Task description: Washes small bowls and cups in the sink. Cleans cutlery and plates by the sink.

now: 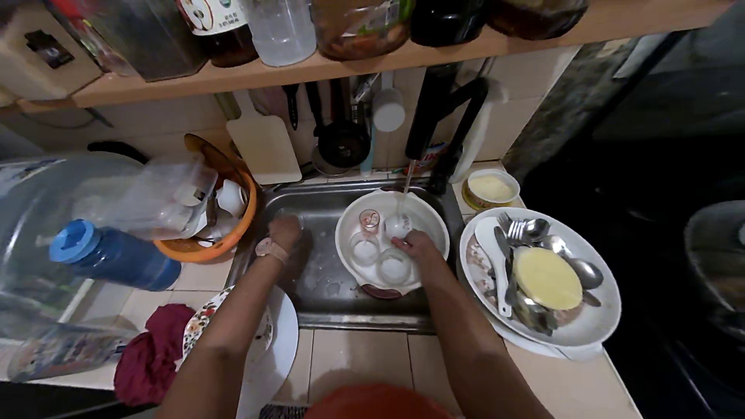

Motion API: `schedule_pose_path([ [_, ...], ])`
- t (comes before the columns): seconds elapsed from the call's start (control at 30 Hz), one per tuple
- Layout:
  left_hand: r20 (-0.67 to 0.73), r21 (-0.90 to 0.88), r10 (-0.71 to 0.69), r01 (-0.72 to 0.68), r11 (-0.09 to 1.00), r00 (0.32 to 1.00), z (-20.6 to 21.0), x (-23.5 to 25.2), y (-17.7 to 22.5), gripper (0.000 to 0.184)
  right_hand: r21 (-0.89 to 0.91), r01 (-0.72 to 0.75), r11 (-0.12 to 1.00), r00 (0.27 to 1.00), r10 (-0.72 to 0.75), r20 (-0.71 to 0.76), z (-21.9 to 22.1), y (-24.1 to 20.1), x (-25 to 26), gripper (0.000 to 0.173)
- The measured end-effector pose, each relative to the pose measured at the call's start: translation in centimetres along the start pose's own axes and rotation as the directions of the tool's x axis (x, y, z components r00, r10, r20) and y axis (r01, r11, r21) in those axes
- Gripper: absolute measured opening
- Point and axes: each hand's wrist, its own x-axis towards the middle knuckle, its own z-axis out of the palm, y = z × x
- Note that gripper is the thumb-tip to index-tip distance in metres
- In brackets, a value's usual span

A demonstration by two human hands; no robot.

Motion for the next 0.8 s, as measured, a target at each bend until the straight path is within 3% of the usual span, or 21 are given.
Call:
schedule_pose_path([
  [0.07,-0.069,-0.023,0.131,-0.133,0.991,0.989,-1.1,-0.2,2.3,0.04,-0.43,0.172,0.886,0.984,-0.171,0.043,0.0,-0.3,-0.1,0.039],
  [0.13,-0.144,-0.038,0.35,-0.359,0.933,0.926,-1.5,-0.8,4.8,0.035,-0.764,0.309,0.567,0.937,-0.318,0.143,-0.2,-1.1,-0.6,0.036],
  [0.2,-0.214,-0.048,0.616,-0.638,0.768,0.758,-0.5,-0.3,7.0,0.04,-0.873,0.392,0.289,0.881,-0.391,0.266,0.0,-2.3,-1.9,0.026],
  [0.3,-0.144,0.054,0.871,-0.875,0.48,0.469,2.1,3.1,11.1,0.044,-0.877,0.466,0.119,0.825,-0.418,0.381,0.7,-3.7,-3.5,0.021],
  [0.33,-0.098,0.083,0.903,-0.901,0.426,0.418,2.7,3.7,12.3,0.042,-0.858,0.501,0.115,0.791,-0.463,0.4,0.8,-3.8,-3.6,0.025],
  [0.4,-0.029,0.045,0.906,-0.905,0.424,0.423,2.8,3.5,14.0,0.043,-0.794,0.581,0.179,0.699,-0.61,0.374,0.8,-3.7,-3.4,0.038],
  [0.47,-0.034,-0.091,0.865,-0.863,0.497,0.501,2.9,3.2,15.3,0.055,-0.753,0.575,0.32,0.701,-0.667,0.252,1.2,-4.0,-3.5,0.051],
  [0.57,0.006,-0.135,0.791,-0.784,0.606,0.611,2.7,2.0,17.2,0.054,-0.598,0.61,0.521,0.712,-0.691,0.125,1.2,-3.9,-2.4,0.038],
  [0.63,0.095,-0.107,0.767,-0.76,0.641,0.634,2.8,1.1,17.9,0.044,-0.453,0.646,0.614,0.721,-0.686,0.099,1.2,-3.8,-1.5,0.033],
  [0.7,0.117,-0.057,0.802,-0.803,0.594,0.585,3.4,1.2,17.5,0.037,-0.365,0.668,0.648,0.725,-0.678,0.123,1.0,-4.1,-0.9,0.031],
  [0.8,0.046,0.183,0.919,-0.907,0.379,0.393,4.3,3.6,15.7,0.029,-0.357,0.697,0.622,0.711,-0.666,0.226,0.3,-4.5,-0.4,0.03],
])
